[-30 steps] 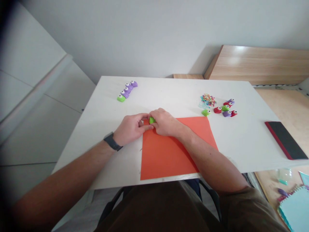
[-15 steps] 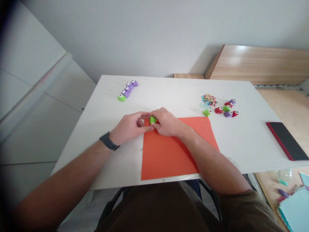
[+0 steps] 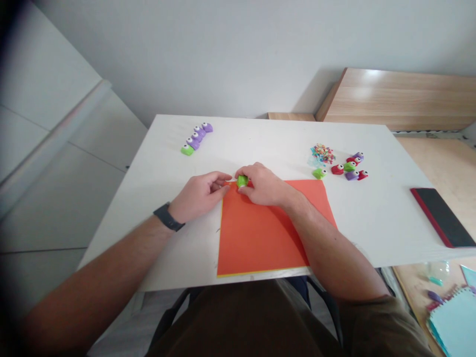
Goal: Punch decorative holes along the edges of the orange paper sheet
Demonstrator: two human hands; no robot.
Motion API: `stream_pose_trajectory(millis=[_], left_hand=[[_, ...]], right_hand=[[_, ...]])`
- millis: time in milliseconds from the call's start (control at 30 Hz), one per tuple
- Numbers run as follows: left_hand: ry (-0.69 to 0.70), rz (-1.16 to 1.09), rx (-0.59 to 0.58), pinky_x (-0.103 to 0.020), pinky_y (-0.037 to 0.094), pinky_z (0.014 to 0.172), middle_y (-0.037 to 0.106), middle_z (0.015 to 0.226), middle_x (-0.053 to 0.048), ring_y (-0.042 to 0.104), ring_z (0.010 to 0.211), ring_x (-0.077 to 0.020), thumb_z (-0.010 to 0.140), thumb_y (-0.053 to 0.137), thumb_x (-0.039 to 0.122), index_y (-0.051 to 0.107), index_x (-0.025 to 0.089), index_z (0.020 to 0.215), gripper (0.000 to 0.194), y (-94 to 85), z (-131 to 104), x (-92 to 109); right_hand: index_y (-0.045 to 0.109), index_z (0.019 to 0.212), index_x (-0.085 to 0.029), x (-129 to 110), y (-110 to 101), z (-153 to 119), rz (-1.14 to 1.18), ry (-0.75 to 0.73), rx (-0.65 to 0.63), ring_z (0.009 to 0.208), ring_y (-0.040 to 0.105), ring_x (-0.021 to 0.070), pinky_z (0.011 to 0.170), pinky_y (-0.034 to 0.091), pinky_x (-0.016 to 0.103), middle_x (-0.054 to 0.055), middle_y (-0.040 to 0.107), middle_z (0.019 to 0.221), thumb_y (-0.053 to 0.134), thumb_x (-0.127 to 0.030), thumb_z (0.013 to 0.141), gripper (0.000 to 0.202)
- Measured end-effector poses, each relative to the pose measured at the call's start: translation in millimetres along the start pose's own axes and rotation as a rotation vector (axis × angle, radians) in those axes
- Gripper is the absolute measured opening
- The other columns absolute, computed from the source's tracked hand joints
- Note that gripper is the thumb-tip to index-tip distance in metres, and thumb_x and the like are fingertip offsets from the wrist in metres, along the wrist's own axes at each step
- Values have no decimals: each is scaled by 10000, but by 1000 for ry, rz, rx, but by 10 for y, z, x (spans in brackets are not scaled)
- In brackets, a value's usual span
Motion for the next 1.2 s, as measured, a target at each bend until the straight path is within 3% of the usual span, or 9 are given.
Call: stream_pose_trajectory(millis=[667, 1200], left_hand=[[10, -15, 2, -282, 586, 778, 785, 930, -39, 723, 778, -161, 939, 584, 316, 707, 186, 1045, 207, 3, -8, 44], [31, -39, 2, -282, 564, 755, 771, 943, -45, 721, 813, -170, 956, 572, 335, 687, 190, 1053, 209, 31, -15, 34]], right_hand=[[721, 1101, -174, 2, -40, -29, -13, 11, -41, 965, 613, 227, 913, 462, 359, 71, 733, 1015, 661, -181, 813, 294], [722, 1078, -174, 9, -25, -25, -24, 3, -40, 936, 606, 214, 881, 448, 341, 66, 727, 992, 670, -188, 809, 275]])
Point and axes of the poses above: each hand's wrist, its own z-axis towards the middle knuckle, its own y-axis out of the palm, x = y × z, the point moved 7 cm from there along z, towards the middle knuckle
